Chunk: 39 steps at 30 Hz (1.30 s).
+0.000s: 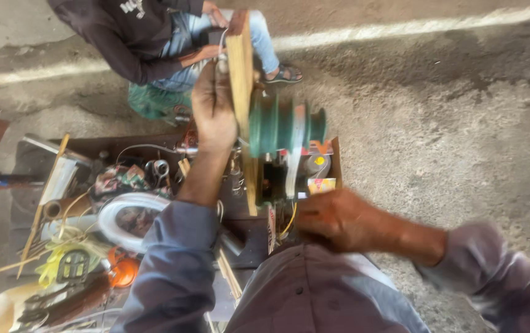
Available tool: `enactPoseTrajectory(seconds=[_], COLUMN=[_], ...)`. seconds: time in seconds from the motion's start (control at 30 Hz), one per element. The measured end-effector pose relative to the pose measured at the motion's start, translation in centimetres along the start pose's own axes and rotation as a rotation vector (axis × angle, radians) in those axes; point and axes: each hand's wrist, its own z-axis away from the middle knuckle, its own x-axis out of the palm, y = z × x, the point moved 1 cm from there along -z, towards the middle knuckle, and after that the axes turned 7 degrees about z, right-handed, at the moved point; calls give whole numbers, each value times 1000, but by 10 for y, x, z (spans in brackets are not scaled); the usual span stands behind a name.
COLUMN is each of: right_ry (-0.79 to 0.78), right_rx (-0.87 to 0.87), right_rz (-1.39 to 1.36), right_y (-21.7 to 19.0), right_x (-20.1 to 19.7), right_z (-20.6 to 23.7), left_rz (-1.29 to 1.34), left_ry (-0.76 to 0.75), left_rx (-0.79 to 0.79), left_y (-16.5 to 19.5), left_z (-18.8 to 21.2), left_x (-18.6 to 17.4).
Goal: The person stands at a small winding machine and turns its crank by hand to wind white rope onto a green spool mounted on a wooden board, guiding the rope with the other hand. Near the end the person stops cranking and adjusts and tightens the wound rope coils on the spool by hand.
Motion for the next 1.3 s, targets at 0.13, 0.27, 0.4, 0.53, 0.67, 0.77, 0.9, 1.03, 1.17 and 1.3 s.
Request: enactPoseTrajectory(seconds=[0.13, 0.27, 0.4, 0.53, 0.67, 0.77, 0.9, 1.03, 1.17, 1.3], right_ry=[230, 96, -168, -64, 197, 255, -59, -189, 88, 200], right_rx=[174, 877, 940, 113, 96, 706, 650, 311, 30, 689], right_rz=[168, -40, -212, 18, 285, -191, 370, -39, 334, -95], right_y=[122, 170, 49, -17, 108, 170, 83, -11, 82, 175], right_x=[-98, -7, 87, 1, -102, -52, 70, 29, -99, -56], right_z=[-68, -74, -12, -7, -72, -85, -37, -5, -62, -86], left_rz=[-98, 12, -33, -13, 49, -15, 32, -37, 6, 54], left_ry=[16, -13, 7, 19, -24, 17, 14, 32, -1, 0], left_rx=[5, 58, 31, -5, -22, -25, -5, -9, 12, 18], left_y=[8, 8, 4, 6, 13, 15, 10, 5, 10, 14], left_z=[2, -3, 0, 3, -1, -1, 1, 1, 2, 3], left_x=[-1, 0, -1, 0, 5, 6, 3, 0, 3, 5])
